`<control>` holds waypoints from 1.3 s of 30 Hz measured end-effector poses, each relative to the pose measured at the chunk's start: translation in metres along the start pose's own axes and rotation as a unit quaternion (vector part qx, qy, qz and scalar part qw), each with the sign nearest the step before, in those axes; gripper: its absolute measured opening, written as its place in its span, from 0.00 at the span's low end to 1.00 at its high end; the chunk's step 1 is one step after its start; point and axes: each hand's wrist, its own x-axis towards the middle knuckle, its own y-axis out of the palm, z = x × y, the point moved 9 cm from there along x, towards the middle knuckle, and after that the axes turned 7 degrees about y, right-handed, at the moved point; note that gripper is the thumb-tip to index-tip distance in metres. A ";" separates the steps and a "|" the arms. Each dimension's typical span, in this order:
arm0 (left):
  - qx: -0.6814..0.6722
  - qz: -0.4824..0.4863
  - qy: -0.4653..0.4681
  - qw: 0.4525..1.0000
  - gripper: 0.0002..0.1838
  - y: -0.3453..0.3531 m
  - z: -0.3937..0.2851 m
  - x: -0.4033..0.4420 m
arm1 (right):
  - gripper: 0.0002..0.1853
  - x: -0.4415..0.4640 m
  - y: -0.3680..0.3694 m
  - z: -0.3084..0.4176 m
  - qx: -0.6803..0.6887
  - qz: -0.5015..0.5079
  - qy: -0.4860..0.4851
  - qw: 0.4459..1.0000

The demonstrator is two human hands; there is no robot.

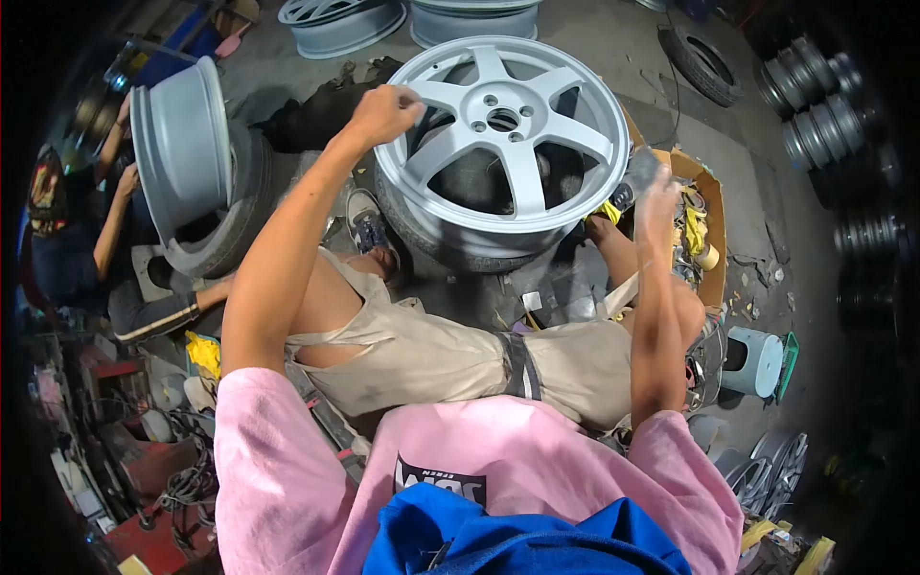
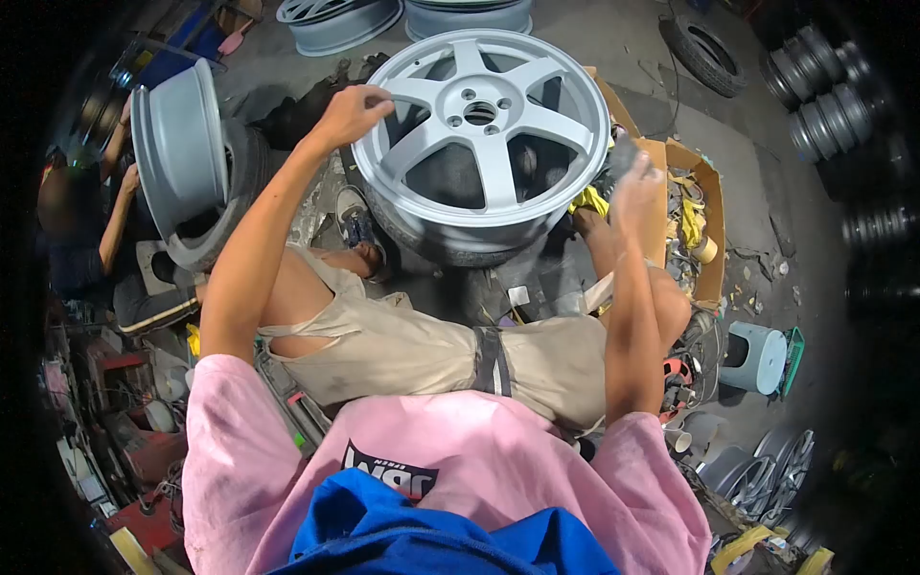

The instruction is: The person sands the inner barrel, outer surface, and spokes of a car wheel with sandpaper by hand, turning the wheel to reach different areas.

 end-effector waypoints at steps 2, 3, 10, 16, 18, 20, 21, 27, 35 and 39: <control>-0.122 0.151 0.007 0.981 0.22 0.016 -0.046 -0.012 | 0.31 0.005 -0.036 0.013 -0.038 -0.065 -0.045 0.996; -0.154 0.227 -0.019 0.961 0.22 0.026 -0.064 -0.024 | 0.27 0.008 -0.043 0.005 0.060 -0.002 -0.021 0.998; -0.007 0.406 0.091 0.909 0.47 0.089 -0.120 -0.074 | 0.18 -0.042 -0.021 0.004 0.310 0.253 0.089 0.912; 0.077 0.429 0.136 0.889 0.48 0.118 -0.132 -0.090 | 0.23 -0.069 -0.014 0.026 -0.309 0.086 -0.219 0.922; 0.078 0.430 0.136 0.889 0.50 0.131 -0.126 -0.090 | 0.24 -0.086 -0.036 0.033 -0.159 0.158 -0.043 0.974; 0.083 0.436 0.129 0.887 0.51 0.119 -0.134 -0.089 | 0.24 -0.102 -0.062 0.043 -0.130 0.149 -0.045 0.979; 0.089 0.445 0.117 0.883 0.52 0.117 -0.134 -0.091 | 0.24 -0.107 -0.074 0.044 -0.099 0.145 -0.045 0.983; 0.083 0.454 0.115 0.880 0.58 0.137 -0.145 -0.094 | 0.22 -0.136 -0.101 0.075 -0.072 0.114 -0.142 0.981; 0.139 0.379 0.201 0.893 0.34 0.145 -0.210 -0.110 | 0.16 -0.176 -0.125 0.085 -0.114 0.145 -0.167 0.969; 0.126 0.309 0.197 0.922 0.28 0.130 -0.216 -0.120 | 0.14 -0.151 -0.106 0.057 -0.044 0.188 -0.118 0.974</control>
